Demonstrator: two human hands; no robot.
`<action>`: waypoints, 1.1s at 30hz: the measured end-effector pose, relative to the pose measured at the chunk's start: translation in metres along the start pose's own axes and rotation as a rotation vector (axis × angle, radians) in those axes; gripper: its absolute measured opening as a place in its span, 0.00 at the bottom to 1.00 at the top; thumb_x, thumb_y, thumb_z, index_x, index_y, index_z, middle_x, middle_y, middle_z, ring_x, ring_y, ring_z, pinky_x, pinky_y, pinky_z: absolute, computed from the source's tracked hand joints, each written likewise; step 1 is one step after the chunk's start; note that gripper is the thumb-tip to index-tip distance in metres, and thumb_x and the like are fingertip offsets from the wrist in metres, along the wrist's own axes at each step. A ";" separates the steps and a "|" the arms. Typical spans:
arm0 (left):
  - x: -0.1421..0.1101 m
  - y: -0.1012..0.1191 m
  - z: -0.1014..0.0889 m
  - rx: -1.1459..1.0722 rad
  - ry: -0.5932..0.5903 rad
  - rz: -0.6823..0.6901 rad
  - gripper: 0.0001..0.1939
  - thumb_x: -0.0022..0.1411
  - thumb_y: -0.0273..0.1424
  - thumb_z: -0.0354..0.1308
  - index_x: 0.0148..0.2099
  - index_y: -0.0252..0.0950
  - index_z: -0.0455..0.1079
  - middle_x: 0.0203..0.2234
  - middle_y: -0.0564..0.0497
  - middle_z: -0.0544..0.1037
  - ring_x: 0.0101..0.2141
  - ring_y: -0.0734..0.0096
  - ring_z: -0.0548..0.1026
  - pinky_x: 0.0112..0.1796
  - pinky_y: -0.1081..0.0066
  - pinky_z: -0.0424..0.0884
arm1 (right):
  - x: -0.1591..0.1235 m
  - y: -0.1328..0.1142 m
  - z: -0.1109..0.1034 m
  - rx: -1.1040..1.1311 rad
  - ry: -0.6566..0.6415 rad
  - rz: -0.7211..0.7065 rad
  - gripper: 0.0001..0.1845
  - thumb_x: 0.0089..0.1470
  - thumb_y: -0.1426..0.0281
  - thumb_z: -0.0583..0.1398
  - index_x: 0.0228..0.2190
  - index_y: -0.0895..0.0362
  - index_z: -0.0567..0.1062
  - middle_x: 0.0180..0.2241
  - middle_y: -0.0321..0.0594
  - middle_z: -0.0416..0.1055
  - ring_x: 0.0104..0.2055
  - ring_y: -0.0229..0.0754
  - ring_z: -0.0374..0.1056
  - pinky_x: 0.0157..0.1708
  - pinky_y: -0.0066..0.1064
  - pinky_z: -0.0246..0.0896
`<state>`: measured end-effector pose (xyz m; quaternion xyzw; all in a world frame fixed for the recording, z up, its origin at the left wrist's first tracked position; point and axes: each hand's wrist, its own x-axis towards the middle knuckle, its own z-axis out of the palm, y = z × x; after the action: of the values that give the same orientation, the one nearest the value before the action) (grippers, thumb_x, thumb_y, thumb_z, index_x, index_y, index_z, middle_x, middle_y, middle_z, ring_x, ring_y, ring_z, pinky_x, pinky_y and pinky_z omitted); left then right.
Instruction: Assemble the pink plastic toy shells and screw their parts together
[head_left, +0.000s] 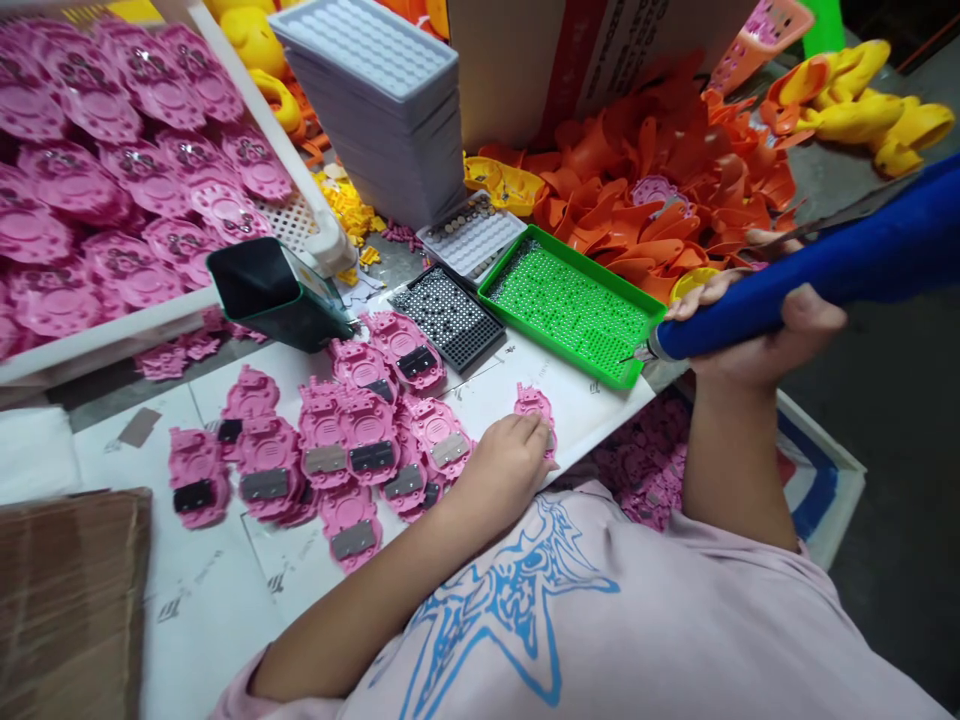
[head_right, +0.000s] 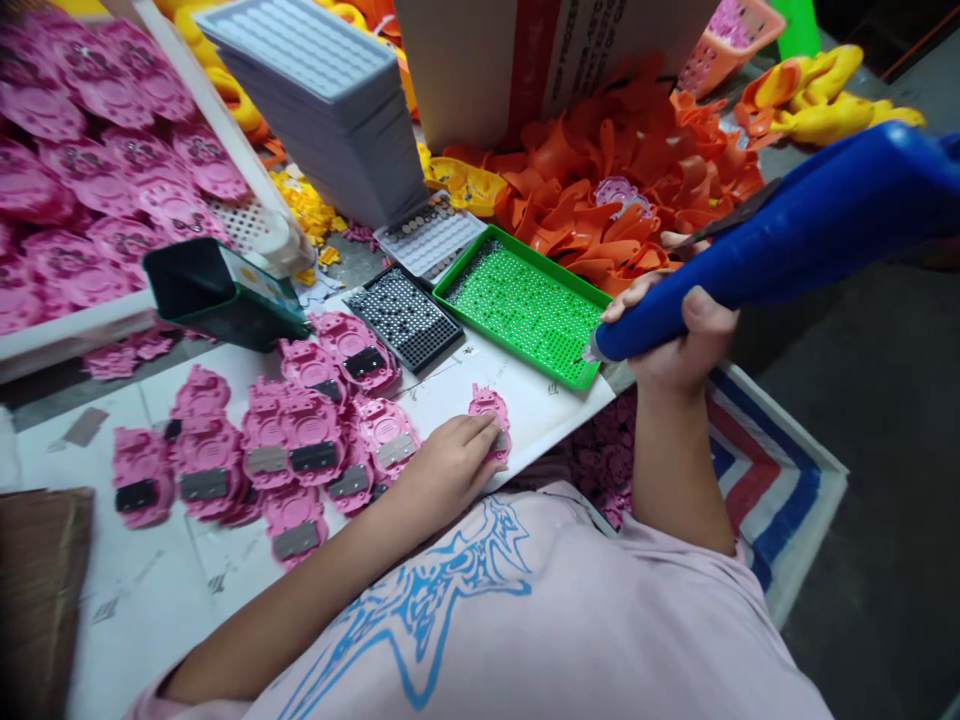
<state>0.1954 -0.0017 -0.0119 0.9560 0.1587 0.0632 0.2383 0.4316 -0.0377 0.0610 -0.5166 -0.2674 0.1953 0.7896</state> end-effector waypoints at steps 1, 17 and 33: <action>0.000 0.000 -0.002 -0.029 0.063 0.008 0.16 0.62 0.30 0.55 0.49 0.26 0.69 0.45 0.38 0.76 0.44 0.57 0.73 0.45 0.60 0.71 | -0.005 -0.005 0.004 0.058 -0.055 -0.014 0.12 0.36 0.59 0.56 0.26 0.51 0.67 0.18 0.32 0.68 0.19 0.39 0.64 0.18 0.32 0.59; 0.002 0.004 -0.011 -0.140 0.246 -0.069 0.11 0.66 0.29 0.50 0.35 0.33 0.71 0.27 0.48 0.78 0.30 0.68 0.75 0.34 0.68 0.69 | -0.047 -0.010 0.041 0.351 -0.553 0.120 0.22 0.40 0.52 0.62 0.37 0.48 0.70 0.21 0.32 0.67 0.19 0.42 0.65 0.20 0.38 0.63; -0.004 0.006 -0.005 0.015 0.211 -0.236 0.11 0.65 0.35 0.52 0.36 0.34 0.70 0.30 0.46 0.75 0.34 0.63 0.72 0.35 0.64 0.67 | -0.051 0.012 0.040 0.285 -0.486 0.127 0.22 0.38 0.53 0.63 0.35 0.51 0.70 0.21 0.34 0.69 0.21 0.42 0.67 0.23 0.39 0.65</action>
<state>0.1922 -0.0060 -0.0049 0.9206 0.2945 0.1337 0.2188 0.3667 -0.0344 0.0512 -0.3542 -0.3855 0.3981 0.7533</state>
